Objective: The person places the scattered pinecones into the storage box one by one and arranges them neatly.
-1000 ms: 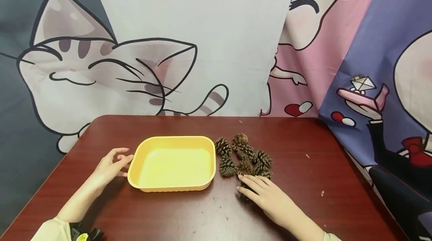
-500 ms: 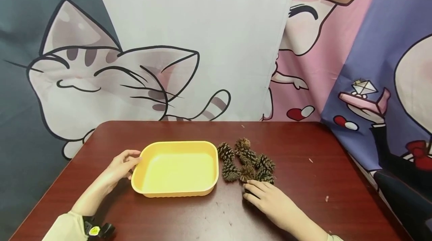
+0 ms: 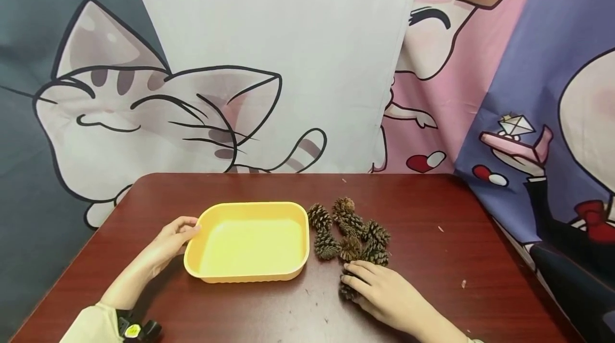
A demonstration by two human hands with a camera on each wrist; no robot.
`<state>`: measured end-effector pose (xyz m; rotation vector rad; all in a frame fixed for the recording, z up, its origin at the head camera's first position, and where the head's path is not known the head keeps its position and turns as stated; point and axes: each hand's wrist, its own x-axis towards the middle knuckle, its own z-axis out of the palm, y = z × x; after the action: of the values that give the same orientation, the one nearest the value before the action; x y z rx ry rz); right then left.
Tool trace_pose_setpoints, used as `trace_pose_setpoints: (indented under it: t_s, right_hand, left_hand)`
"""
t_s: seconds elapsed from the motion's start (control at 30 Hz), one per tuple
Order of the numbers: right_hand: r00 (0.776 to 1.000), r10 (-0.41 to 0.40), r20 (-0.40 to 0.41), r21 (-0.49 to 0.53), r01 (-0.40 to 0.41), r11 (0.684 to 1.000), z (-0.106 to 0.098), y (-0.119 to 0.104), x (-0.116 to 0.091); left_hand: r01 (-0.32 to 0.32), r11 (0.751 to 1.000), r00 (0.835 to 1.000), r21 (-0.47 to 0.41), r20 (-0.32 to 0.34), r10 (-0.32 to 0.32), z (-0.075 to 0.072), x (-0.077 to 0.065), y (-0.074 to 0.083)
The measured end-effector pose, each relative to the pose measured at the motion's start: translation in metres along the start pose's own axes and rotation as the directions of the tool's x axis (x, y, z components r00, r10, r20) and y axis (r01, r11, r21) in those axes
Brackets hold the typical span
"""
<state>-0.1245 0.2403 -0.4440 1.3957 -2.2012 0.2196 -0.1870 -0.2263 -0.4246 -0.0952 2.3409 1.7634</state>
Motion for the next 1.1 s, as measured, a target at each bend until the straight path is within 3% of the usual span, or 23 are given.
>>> trace_pose_setpoints:
  t_s: [0.33,0.5,0.7,0.8,0.93,1.1]
  right_hand:
    - [0.993,0.055,-0.1,0.153,-0.039,0.988,0.0,-0.006,0.011]
    - [0.976,0.14,-0.167,0.298,-0.086,0.951,-0.003,-0.011,0.02]
    - [0.91,0.297,-0.289,0.48,-0.131,0.868,-0.024,-0.019,0.052]
    - [0.866,0.429,-0.256,0.557,-0.231,0.798,-0.029,-0.02,0.066]
    - [0.815,0.548,-0.189,0.612,-0.338,0.715,-0.016,-0.017,0.075]
    - [0.797,0.583,-0.16,0.663,-0.351,0.662,0.004,-0.013,0.091]
  left_hand:
    - [0.028,0.996,0.999,-0.082,-0.016,-0.029,0.001,0.003,-0.003]
    - [0.024,0.996,0.999,-0.09,-0.023,-0.027,0.002,0.005,-0.002]
    - [0.035,0.996,0.999,-0.087,-0.028,-0.037,0.004,0.003,-0.004]
    - [0.033,0.994,0.999,-0.1,-0.04,-0.037,0.004,0.004,-0.004]
    - [0.033,0.993,0.998,-0.118,-0.041,-0.038,0.004,0.005,-0.004]
    - [0.039,0.992,0.998,-0.123,-0.037,-0.043,0.005,0.006,-0.005]
